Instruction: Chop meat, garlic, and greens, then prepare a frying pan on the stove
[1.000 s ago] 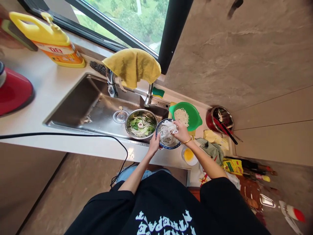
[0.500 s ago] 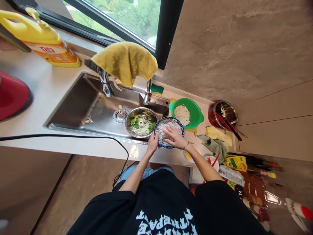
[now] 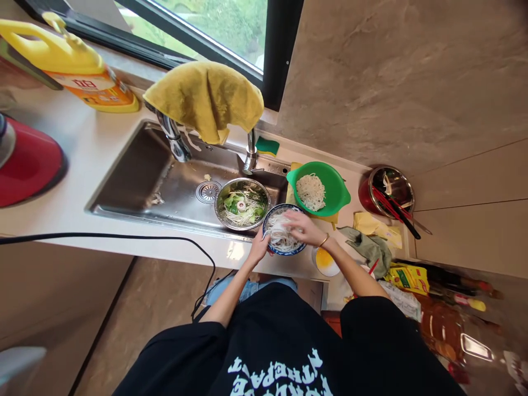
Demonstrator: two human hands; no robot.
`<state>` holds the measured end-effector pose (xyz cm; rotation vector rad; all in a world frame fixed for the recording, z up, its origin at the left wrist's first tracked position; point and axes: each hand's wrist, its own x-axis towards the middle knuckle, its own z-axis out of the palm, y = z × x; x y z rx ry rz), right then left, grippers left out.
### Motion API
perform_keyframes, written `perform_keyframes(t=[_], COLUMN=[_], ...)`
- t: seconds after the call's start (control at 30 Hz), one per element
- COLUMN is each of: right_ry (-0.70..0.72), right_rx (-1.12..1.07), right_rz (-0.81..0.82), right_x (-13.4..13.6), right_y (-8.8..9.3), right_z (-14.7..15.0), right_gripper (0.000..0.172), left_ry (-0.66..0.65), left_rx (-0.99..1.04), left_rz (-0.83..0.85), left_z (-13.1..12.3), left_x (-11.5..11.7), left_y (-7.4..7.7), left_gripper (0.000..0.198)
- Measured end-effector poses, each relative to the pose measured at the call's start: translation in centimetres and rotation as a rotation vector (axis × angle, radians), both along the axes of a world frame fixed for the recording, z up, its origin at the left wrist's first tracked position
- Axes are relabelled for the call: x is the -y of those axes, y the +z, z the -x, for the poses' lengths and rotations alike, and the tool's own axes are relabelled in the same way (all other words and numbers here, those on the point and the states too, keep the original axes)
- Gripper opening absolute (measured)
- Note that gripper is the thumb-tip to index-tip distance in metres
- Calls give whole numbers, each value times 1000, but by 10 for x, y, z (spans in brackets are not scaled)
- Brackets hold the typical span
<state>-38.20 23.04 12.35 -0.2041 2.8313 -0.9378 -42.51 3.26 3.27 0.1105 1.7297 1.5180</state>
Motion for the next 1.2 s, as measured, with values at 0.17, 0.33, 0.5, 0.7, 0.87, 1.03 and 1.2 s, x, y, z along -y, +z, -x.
perform_keyframes(t=[0.17, 0.33, 0.5, 0.7, 0.87, 1.03, 1.2], right_ry=[-685, -780, -599, -309, -613, -948, -1074], right_rx=[71, 309, 205, 245, 276, 641, 818], right_rz=[-149, -291, -448, -488, -315, -257, -18], right_x=[-104, -144, -122, -130, -159, -171, -165], right_y=[-22, -55, -73, -74, -64, -62, -77], right_z=[47, 87, 99, 87, 77, 70, 74], right_gripper=[48, 60, 49, 41, 58, 89, 115], left_ry=[-44, -81, -133, -185, -153, -118, -166], left_rx=[98, 97, 31, -74, -211, -117, -95], left_rz=[-22, 3, 67, 160, 179, 141, 117], left_z=[-17, -26, -24, -21, -23, -21, -17], left_x=[-3, -14, -25, -35, -36, -34, -28], left_y=[-9, -18, -21, -23, -21, -19, -24], left_gripper=[64, 64, 58, 50, 59, 61, 55])
